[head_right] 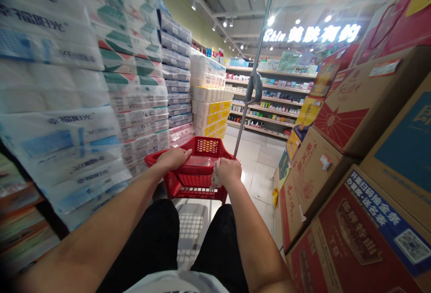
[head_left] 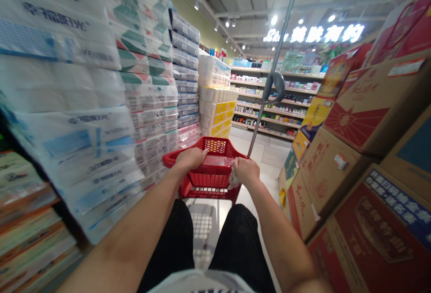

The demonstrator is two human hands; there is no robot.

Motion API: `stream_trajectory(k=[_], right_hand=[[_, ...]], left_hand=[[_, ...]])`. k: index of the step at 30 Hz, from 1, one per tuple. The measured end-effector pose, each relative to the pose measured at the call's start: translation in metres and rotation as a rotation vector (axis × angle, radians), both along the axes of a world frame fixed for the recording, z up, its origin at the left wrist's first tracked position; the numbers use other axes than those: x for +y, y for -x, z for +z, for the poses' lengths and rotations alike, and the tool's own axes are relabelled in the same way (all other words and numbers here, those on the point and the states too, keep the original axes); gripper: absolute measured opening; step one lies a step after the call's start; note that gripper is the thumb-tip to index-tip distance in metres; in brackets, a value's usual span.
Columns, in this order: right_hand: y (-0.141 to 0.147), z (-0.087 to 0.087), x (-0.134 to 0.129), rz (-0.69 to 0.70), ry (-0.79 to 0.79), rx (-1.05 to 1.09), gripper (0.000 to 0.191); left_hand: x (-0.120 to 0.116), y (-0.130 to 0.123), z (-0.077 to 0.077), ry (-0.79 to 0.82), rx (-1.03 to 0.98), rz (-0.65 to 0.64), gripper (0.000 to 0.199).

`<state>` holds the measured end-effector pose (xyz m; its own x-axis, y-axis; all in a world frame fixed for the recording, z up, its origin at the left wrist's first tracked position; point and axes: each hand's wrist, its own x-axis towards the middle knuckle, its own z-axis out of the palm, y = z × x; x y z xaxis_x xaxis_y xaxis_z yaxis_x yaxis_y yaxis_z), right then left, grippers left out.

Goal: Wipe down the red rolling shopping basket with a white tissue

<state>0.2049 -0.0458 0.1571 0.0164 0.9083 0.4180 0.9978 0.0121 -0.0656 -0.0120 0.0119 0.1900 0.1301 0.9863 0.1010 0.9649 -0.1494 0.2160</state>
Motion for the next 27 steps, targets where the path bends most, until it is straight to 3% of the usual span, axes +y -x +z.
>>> stream_trajectory(k=[3, 5, 11, 14, 21, 27], right_hand=[[0.004, 0.016, 0.004, 0.062, 0.181, -0.068, 0.044], [0.007, 0.018, 0.004, 0.085, 0.185, -0.084, 0.046], [0.016, -0.016, -0.007, 0.075, -0.199, -0.010, 0.042], [0.018, -0.022, -0.007, 0.077, -0.268, 0.018, 0.041], [0.019, 0.009, 0.007, 0.082, 0.132, -0.020, 0.046], [0.030, -0.012, -0.003, 0.041, -0.215, 0.015, 0.047]], left_hand=[[-0.001, 0.002, 0.000, -0.007, 0.015, -0.005, 0.070], [0.000, 0.003, 0.000, -0.012, 0.021, -0.005, 0.071], [0.001, 0.002, 0.000, -0.008, 0.027, 0.011, 0.071], [0.000, 0.000, 0.001, -0.010, 0.033, 0.002, 0.070], [0.000, -0.001, 0.001, -0.006, 0.039, 0.020, 0.071], [0.001, -0.001, 0.003, 0.004, 0.042, 0.012, 0.069]])
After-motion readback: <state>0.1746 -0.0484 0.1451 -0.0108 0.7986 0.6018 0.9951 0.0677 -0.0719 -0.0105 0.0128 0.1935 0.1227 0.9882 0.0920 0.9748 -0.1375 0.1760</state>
